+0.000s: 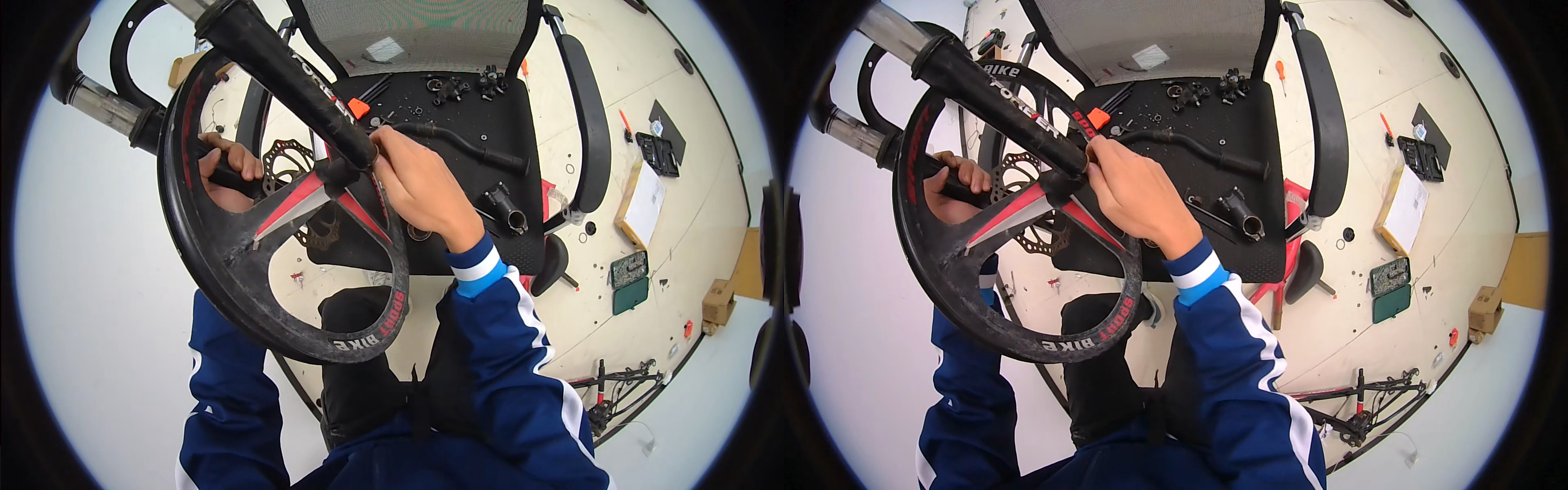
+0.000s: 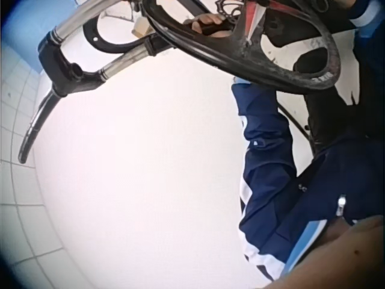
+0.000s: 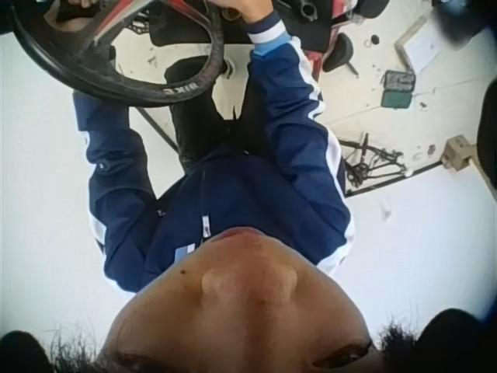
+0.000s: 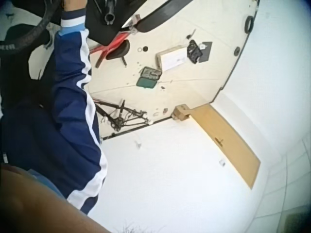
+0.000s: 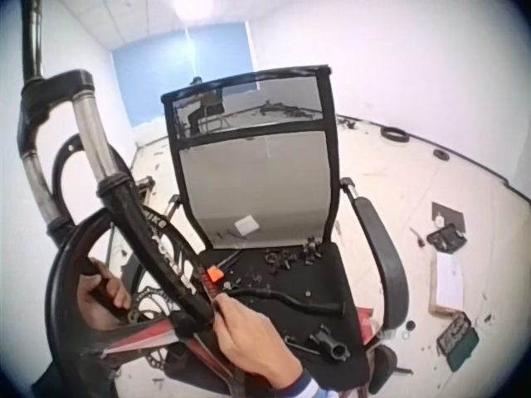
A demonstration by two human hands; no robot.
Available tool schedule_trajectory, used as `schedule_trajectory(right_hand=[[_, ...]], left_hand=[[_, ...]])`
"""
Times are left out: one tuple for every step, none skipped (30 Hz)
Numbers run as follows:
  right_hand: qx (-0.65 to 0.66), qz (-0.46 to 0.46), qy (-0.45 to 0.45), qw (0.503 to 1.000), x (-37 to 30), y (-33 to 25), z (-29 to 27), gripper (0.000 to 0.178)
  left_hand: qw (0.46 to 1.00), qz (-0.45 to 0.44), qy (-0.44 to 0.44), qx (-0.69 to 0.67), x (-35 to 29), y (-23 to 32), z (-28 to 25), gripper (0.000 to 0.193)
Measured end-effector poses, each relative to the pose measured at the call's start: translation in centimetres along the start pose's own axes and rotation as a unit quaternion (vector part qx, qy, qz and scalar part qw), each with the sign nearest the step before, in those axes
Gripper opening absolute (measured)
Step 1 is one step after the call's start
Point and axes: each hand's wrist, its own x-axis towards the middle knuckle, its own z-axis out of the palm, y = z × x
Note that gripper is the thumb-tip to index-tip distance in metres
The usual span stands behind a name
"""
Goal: The person installs a disc brake rotor onto a bicycle wheel hub, then uses a red tire lever to seat the tire bead onto the rim. The person then attaches the wheel to a bicycle fork and secures it with a quick-release skewer.
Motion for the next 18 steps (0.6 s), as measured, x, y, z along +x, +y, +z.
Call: schedule_trajectory(right_hand=[[0.023,-0.01,-0.007,1.0,-0.1,0.0,-0.1,0.016],[0.036,-0.011,-0.028,0.999,-0.2,0.1,-0.4,0.017],[0.046,-0.013,-0.023,0.999,-0.2,0.2,-0.3,0.016],[0.057,-0.015,-0.019,0.998,-0.2,0.5,0.0,0.016],[0.068,-0.016,-0.015,0.997,-0.3,0.7,0.2,0.016],[0.082,-0.002,-0.022,0.996,-0.2,0.7,0.2,0.016],[0.095,0.012,-0.029,0.995,-0.1,0.7,0.1,0.016],[0.107,0.027,-0.036,0.993,0.0,0.6,0.1,0.015],[0.115,0.032,-0.033,0.992,0.0,0.8,0.1,0.015],[0.122,0.037,-0.031,0.991,0.1,1.0,0.3,0.015],[0.13,0.039,-0.03,0.99,0.3,0.9,0.4,0.015],[0.125,0.067,-0.033,0.989,0.4,0.6,0.4,0.016],[0.119,0.094,-0.036,0.988,0.6,0.2,0.5,0.017],[0.111,0.121,-0.039,0.986,0.7,-0.2,0.4,0.018],[0.096,0.119,-0.035,0.988,0.9,-0.1,0.5,0.02],[0.08,0.117,-0.031,0.989,1.1,0.2,0.6,0.022],[0.065,0.115,-0.029,0.991,1.3,0.4,0.8,0.024],[0.04,0.11,-0.039,0.992,1.5,0.3,0.5,0.024]], left_hand=[[1.0,0.001,0.003,0.0,0.0,0.1,0.0,0.02],[1.0,-0.01,-0.004,-0.002,-0.1,0.3,0.0,0.021],[1.0,-0.009,-0.009,-0.001,-0.1,0.4,-0.1,0.021],[1.0,-0.009,-0.013,0.001,-0.1,0.4,-0.2,0.02],[1.0,-0.01,-0.018,0.003,-0.2,0.3,-0.4,0.02],[1.0,-0.004,-0.016,0.001,-0.3,0.3,-0.4,0.02],[1.0,0.002,-0.014,-0.001,-0.3,0.2,-0.4,0.019],[1.0,0.007,-0.012,-0.003,-0.4,0.1,-0.3,0.018],[1.0,0.009,-0.025,-0.007,-0.4,0.0,-0.4,0.017],[0.999,0.011,-0.038,-0.011,-0.4,0.0,-0.6,0.016],[0.999,0.014,-0.05,-0.014,-0.5,0.1,-0.7,0.015],[0.998,0.016,-0.052,-0.012,-0.6,0.2,-0.7,0.015],[0.998,0.018,-0.054,-0.009,-0.8,0.2,-0.8,0.014],[0.998,0.021,-0.057,-0.008,-0.9,0.3,-0.8,0.014],[0.997,0.029,-0.074,-0.014,-0.9,0.2,-0.8,0.013],[0.995,0.037,-0.09,-0.02,-0.9,-0.1,-0.7,0.013],[0.993,0.045,-0.105,-0.026,-0.9,-0.6,-0.9,0.013],[0.99,0.046,-0.12,-0.049,-0.9,-1.1,-0.9,0.012]])
